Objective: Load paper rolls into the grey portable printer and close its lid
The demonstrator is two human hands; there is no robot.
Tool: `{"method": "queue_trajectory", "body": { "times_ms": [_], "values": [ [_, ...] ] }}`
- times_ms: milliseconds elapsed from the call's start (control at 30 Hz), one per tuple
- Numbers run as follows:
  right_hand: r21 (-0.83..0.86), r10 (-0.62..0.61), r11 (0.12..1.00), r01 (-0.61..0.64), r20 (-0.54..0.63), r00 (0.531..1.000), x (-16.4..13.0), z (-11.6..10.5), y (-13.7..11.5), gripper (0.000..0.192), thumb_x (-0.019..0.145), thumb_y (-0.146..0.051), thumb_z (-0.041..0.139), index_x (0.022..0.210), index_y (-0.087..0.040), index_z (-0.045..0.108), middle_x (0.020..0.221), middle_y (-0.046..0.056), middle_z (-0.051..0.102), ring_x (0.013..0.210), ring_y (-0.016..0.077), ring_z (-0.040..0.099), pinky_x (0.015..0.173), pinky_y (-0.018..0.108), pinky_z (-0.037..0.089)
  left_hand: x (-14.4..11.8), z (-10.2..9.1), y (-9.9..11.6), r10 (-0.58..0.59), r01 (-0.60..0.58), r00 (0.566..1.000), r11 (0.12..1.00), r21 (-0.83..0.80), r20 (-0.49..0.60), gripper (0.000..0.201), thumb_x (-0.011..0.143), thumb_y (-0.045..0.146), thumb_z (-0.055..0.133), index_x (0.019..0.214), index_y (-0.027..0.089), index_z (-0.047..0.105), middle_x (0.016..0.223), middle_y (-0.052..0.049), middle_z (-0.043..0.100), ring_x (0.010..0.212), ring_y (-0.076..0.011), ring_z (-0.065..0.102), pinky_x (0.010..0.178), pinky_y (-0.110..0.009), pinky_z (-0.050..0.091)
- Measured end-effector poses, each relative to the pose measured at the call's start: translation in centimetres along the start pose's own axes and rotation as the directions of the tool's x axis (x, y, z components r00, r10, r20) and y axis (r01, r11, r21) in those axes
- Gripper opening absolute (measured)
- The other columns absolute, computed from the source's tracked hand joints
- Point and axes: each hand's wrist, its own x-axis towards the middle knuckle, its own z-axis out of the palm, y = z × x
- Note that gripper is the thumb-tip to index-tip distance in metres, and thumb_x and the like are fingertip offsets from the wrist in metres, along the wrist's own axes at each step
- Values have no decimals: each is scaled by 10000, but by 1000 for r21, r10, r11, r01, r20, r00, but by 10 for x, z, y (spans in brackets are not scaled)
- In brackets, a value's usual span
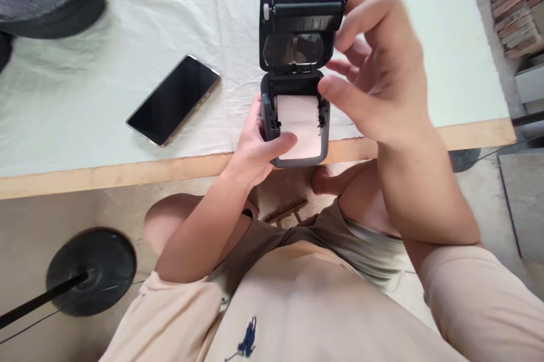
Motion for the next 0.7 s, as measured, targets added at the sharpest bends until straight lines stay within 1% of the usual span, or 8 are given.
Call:
{"method": "queue_trajectory", "body": {
  "times_ms": [100,167,233,300,400,500,600,700],
  "values": [
    [58,-26,998,37,-182,983,1,6,-1,331,932,-532,695,1009,-327,447,1085,9,592,1135,237,660,877,383,612,2,0,-1,-7,8,999,1000,25,-40,808,635,314,957,1339,255,565,1124,-58,780,1282,-431,744,1014,-518,660],
    [9,2,1000,0,-214,977,1,6,-2,198,974,-486,616,1008,-339,488,967,13,587,1085,243,670,870,393,607,3,-1,-2,-7,9,998,1000,27,-66,866,580,288,960,1340,261,546,1109,-49,772,1295,-426,735,1031,-506,649],
    [-52,3,999,-9,-116,993,1,4,-3,126,977,-417,606,1040,-325,547,1065,22,672,1107,247,677,923,417,602,2,0,-2,-5,6,998,1000,7,-68,922,530,238,959,1346,269,531,1137,-45,769,1309,-418,728,1051,-488,640],
    [-103,-47,993,56,82,996,0,0,-4,181,957,-384,650,1109,-298,600,1292,32,715,1213,259,670,1025,450,587,-1,3,1,-17,15,999,999,-43,-38,887,561,219,939,1347,279,532,1187,-46,770,1332,-403,720,1058,-468,638],
    [-162,-81,978,130,277,958,-2,-2,-6,243,968,-386,677,1188,-296,629,1331,52,734,1262,280,668,1131,495,548,-6,12,12,-54,53,999,980,-190,0,514,830,353,760,1305,288,574,1215,-47,770,1407,-369,685,1070,-475,642],
    [-212,-47,971,106,265,963,-4,2,-8,179,958,-343,661,1129,-332,610,1298,52,723,1297,298,653,1157,505,544,-7,20,20,-94,79,994,960,-269,-46,313,923,406,521,1188,279,629,1191,-45,768,1429,-368,668,1086,-532,643],
    [-226,-30,970,91,257,966,-4,5,-6,156,938,-391,664,1060,-350,576,1248,27,715,1319,305,646,1150,516,560,-5,20,21,-109,89,991,967,-239,-73,298,909,425,544,1145,288,663,1124,-49,775,1423,-364,659,1128,-540,619],
    [-196,-74,974,115,205,976,-4,0,-3,170,992,-483,633,1052,-327,601,1223,39,723,1332,288,646,1151,512,552,-1,15,17,-77,48,991,968,-246,-112,183,943,329,533,1063,279,662,1036,-38,769,1469,-330,608,1218,-527,558]
  ]
}}
